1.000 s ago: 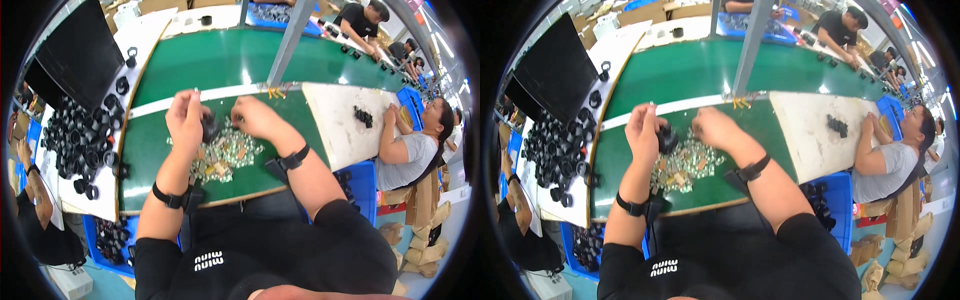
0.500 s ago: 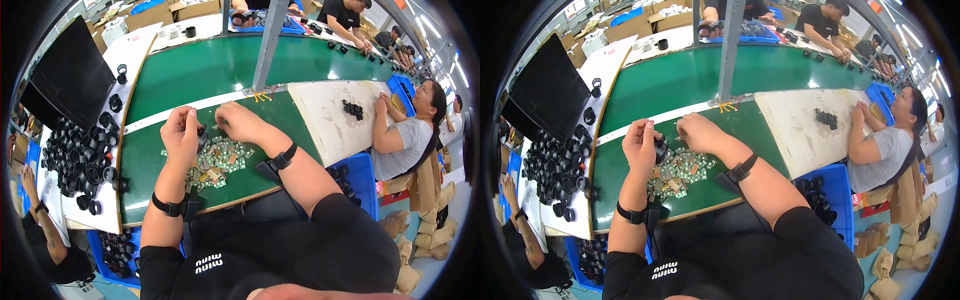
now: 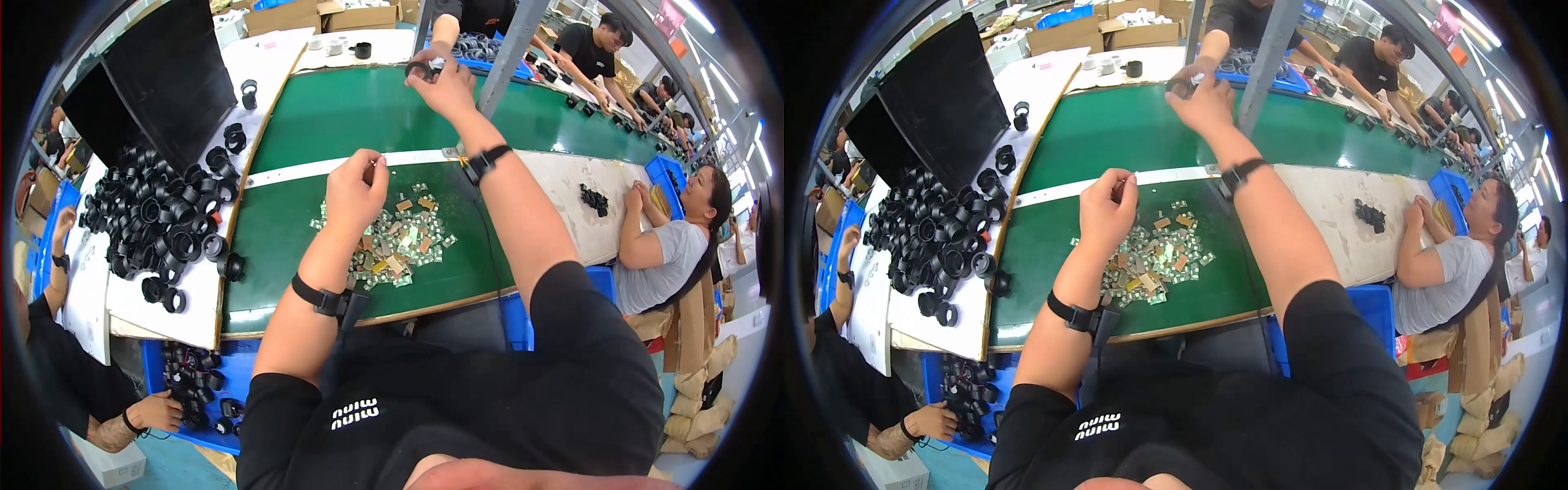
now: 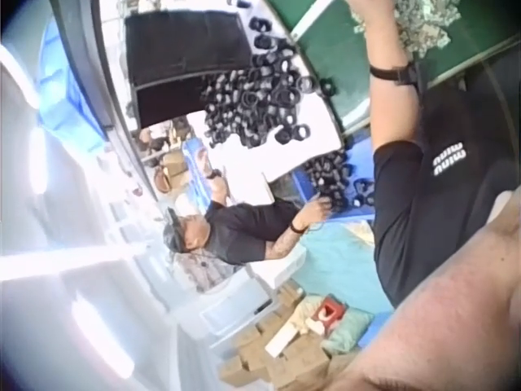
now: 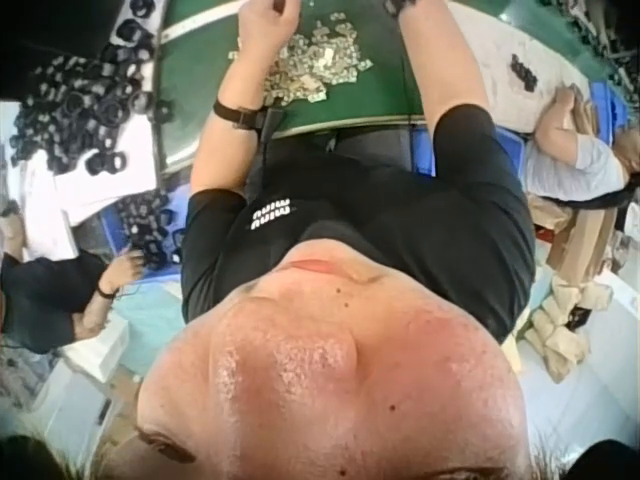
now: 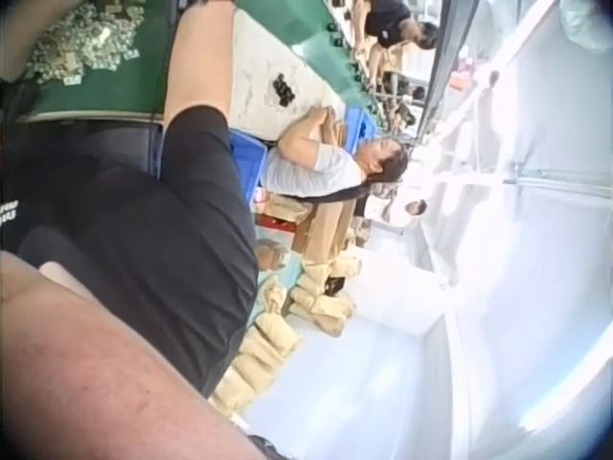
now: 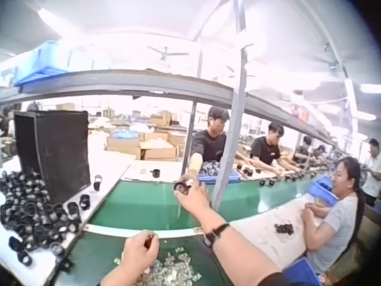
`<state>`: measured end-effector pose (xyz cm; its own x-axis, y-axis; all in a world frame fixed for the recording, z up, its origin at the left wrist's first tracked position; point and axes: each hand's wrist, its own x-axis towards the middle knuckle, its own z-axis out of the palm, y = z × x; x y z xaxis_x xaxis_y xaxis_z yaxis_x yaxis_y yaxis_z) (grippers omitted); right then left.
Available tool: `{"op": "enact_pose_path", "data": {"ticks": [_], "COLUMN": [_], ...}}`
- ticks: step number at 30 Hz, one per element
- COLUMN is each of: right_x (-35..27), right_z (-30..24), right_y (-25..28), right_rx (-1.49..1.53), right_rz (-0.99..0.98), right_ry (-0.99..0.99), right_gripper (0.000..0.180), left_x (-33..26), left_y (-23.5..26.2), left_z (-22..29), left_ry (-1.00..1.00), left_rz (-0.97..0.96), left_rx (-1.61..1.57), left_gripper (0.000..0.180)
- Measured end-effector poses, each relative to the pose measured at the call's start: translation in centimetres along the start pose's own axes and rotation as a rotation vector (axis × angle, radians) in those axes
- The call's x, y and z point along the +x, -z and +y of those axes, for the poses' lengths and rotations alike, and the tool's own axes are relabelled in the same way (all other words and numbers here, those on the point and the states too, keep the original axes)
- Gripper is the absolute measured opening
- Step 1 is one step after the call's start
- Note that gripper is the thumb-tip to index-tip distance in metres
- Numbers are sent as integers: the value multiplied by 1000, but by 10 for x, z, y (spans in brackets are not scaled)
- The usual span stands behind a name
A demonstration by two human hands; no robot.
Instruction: The recorder is assembling small electronic motor components by fitting small circuit boards and wires into black plastic housings.
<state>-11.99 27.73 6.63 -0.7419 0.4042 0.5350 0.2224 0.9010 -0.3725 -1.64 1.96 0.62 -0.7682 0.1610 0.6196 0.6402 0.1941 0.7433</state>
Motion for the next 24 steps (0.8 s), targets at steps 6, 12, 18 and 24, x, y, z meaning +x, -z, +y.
{"op": "enact_pose_path", "data": {"ticks": [6,12,18,24], "right_x": [33,24,-43,-138], "right_z": [-30,-8,-27,-35], "right_y": [-3,-12,31,39], "right_rx": [-136,-101,267,1693], "right_rz": [-212,-17,431,-467], "right_ry": [-231,-130,440,-561], "right_gripper": [89,53,16,22], "left_x": [2,6,5,-4], "left_y": [16,14,19,3], "left_z": [-1,-2,-9,-4], "left_ry": [4,-42,117,136], "left_rz": [14,-31,-18,-155], "left_rx": [46,110,25,-440], "left_gripper": [11,13,15,25]}}
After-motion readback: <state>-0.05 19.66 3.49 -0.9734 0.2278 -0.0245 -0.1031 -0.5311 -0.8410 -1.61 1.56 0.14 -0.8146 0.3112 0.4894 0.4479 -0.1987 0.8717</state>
